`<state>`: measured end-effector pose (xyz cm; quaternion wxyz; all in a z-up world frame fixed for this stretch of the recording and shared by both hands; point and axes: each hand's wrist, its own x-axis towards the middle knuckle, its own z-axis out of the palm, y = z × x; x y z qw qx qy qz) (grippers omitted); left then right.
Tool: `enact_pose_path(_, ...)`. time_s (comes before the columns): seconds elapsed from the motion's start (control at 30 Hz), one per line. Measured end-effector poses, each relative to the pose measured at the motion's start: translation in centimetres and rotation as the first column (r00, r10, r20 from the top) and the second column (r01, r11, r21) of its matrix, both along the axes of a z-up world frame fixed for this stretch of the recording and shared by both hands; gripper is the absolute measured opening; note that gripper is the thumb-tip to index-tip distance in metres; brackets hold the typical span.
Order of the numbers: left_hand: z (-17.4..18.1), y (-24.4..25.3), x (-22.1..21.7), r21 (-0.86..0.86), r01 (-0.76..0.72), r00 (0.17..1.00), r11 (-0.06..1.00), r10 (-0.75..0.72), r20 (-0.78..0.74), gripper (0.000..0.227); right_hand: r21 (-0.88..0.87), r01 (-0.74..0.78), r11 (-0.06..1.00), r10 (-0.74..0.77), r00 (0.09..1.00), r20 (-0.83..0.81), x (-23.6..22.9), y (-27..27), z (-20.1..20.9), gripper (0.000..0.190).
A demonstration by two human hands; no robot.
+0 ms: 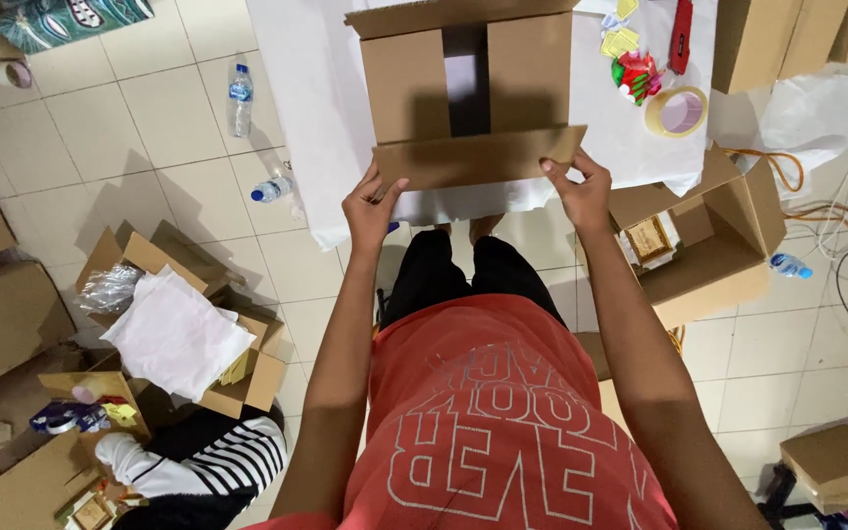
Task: The person wraps a framed item in white tissue paper, places a second wrapped item on top of it, and then assembles and tapes a cardboard box to pack them.
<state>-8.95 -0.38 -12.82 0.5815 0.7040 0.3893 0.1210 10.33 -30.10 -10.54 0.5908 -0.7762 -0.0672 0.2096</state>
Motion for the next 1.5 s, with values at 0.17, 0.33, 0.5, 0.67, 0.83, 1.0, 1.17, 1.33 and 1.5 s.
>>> enact_pose_path(0.17,-2.4,0.3,0.4,-0.119,-0.12,0.993,0.986,0.118,-0.023,0.034,-0.089,0.071,0.994,-0.072,0.997,0.001,0.2,1.3,0.7,0.025)
enact_pose_path(0.33,3.7,-0.6,2.3,-0.182,-0.191,0.981,0.965,0.191,-0.016,0.042,-0.15,0.102,0.983,-0.103,0.995,0.003,0.2,1.1,-0.2,0.029)
enact_pose_path(0.5,4.2,-1.0,2.6,-0.201,-0.208,0.976,0.957,0.216,0.023,0.038,-0.172,0.132,0.976,-0.133,0.991,0.008,-0.6,2.0,0.8,0.03)
enact_pose_path(0.67,5.2,-1.7,3.0,-0.123,-0.222,0.975,0.967,0.223,-0.005,0.032,-0.256,0.192,0.947,-0.185,0.981,0.053,-0.8,3.7,3.5,0.066)
enact_pose_path(0.83,5.8,-1.8,3.6,-0.213,-0.273,0.952,0.938,0.295,0.079,0.03,-0.377,0.159,0.912,-0.089,0.976,0.197,0.8,8.0,9.0,0.082)
enact_pose_path(1.0,5.3,-2.0,3.6,-0.217,-0.276,0.951,0.936,0.299,0.08,0.03,-0.538,0.064,0.841,0.371,0.656,0.658,4.4,12.6,10.2,0.049)
enact_pose_path(1.17,4.2,-1.7,3.4,-0.25,-0.303,0.943,0.92,0.327,0.06,0.031,-0.631,-0.133,0.764,0.573,0.589,0.57,7.4,16.4,12.0,0.071)
enact_pose_path(1.33,4.8,-1.7,3.5,-0.266,-0.322,0.937,0.909,0.347,0.052,0.032,-0.632,-0.194,0.75,0.608,0.576,0.546,7.4,15.9,12.7,0.062)
enact_pose_path(1.5,4.8,-1.6,3.7,-0.306,-0.309,0.936,0.9,0.344,0.068,0.033,-0.616,-0.082,0.783,0.571,0.487,0.661,4.7,14.3,12.0,0.072)
